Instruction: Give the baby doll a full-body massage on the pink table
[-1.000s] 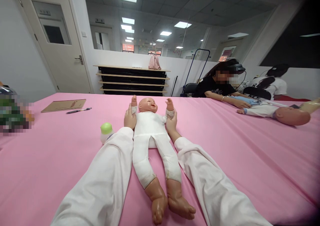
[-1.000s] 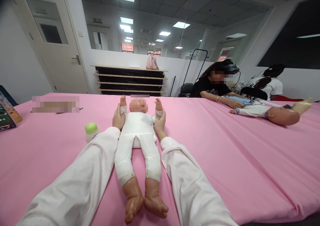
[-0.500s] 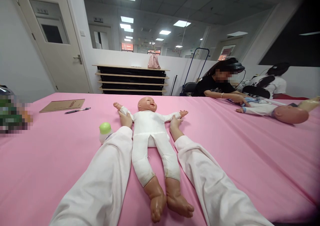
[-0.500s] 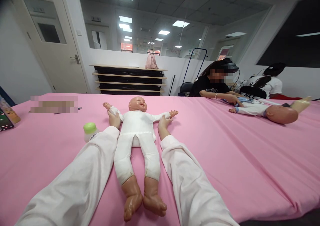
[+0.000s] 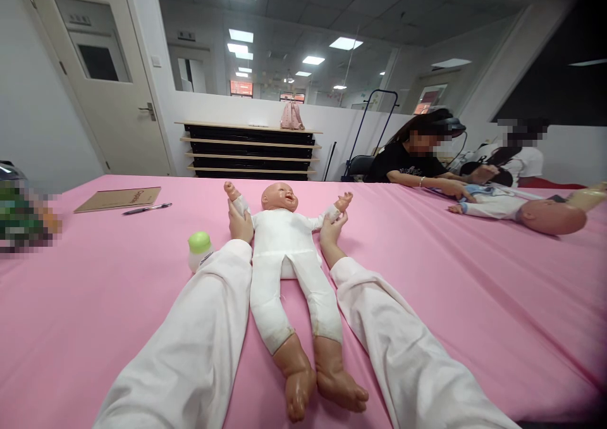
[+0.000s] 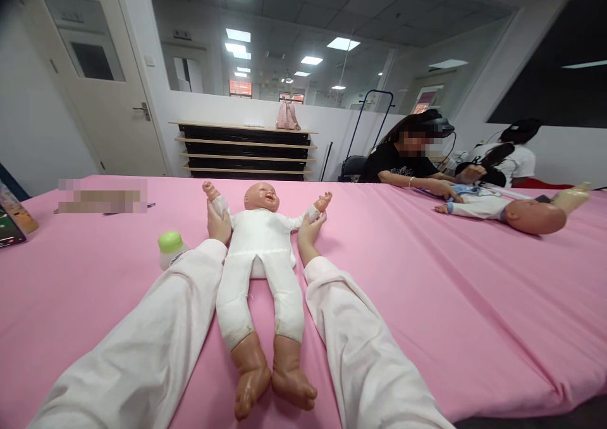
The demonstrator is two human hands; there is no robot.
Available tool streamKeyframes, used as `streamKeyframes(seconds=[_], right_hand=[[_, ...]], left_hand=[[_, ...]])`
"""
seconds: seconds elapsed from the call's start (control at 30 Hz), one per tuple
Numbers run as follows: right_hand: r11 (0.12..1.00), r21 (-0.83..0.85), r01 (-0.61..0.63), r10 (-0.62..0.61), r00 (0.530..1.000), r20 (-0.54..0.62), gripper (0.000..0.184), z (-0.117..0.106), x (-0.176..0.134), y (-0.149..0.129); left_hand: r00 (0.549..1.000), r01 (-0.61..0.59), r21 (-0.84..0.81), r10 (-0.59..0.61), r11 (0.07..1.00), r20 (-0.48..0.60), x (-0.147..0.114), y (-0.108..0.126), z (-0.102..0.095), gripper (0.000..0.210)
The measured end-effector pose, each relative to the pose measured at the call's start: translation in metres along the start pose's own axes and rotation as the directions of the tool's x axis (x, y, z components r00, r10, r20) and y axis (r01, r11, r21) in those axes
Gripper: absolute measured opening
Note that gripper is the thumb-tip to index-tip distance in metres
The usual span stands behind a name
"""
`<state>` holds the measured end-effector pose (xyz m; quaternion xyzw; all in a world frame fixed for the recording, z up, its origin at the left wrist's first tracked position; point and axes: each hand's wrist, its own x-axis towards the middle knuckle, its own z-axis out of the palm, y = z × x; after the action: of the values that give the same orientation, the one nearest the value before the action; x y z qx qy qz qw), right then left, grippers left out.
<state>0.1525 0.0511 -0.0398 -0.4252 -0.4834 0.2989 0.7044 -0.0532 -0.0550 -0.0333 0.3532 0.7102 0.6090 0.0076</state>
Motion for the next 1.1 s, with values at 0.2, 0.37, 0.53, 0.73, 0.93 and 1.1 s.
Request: streamKeyframes(seconds=[0.2,0.37,0.53,0.73,0.93,1.1], right_hand=[[0.855,0.023,0.518,-0.478,0.770,0.423,0.046,0.004,-0.014,-0.012],[0.711,0.083,0.698,-0.570,0.503,0.650,0.046,0.007,-0.016,-0.015],[0.699,0.069,0.712,-0.563,0.488,0.667,0.049,0.007,-0.013,-0.013],[0.760,0.011,0.650,-0.515,0.592,0.620,0.052,0.006,-0.013,-0.007],[0.899,-0.006,0.437,-0.391,0.810,0.437,0.049,0.005,-0.014,-0.006],[0.999,-0.017,0.043,-0.040,0.989,0.141,0.052,0.005,0.000,0.006]], left_hand=[[0.915,-0.379,0.140,0.348,0.915,0.205,0.000,0.001,0.005,0.060],[0.785,-0.600,0.229,0.509,0.766,0.353,0.002,-0.004,0.011,0.053],[0.762,-0.635,0.253,0.539,0.730,0.359,0.000,-0.002,0.010,0.050],[0.802,-0.591,0.304,0.503,0.747,0.322,-0.001,0.000,0.008,0.053],[0.876,-0.472,0.190,0.433,0.861,0.214,0.000,0.000,0.007,0.057],[0.971,-0.227,0.077,0.220,0.971,0.093,0.003,-0.009,0.007,0.060]])
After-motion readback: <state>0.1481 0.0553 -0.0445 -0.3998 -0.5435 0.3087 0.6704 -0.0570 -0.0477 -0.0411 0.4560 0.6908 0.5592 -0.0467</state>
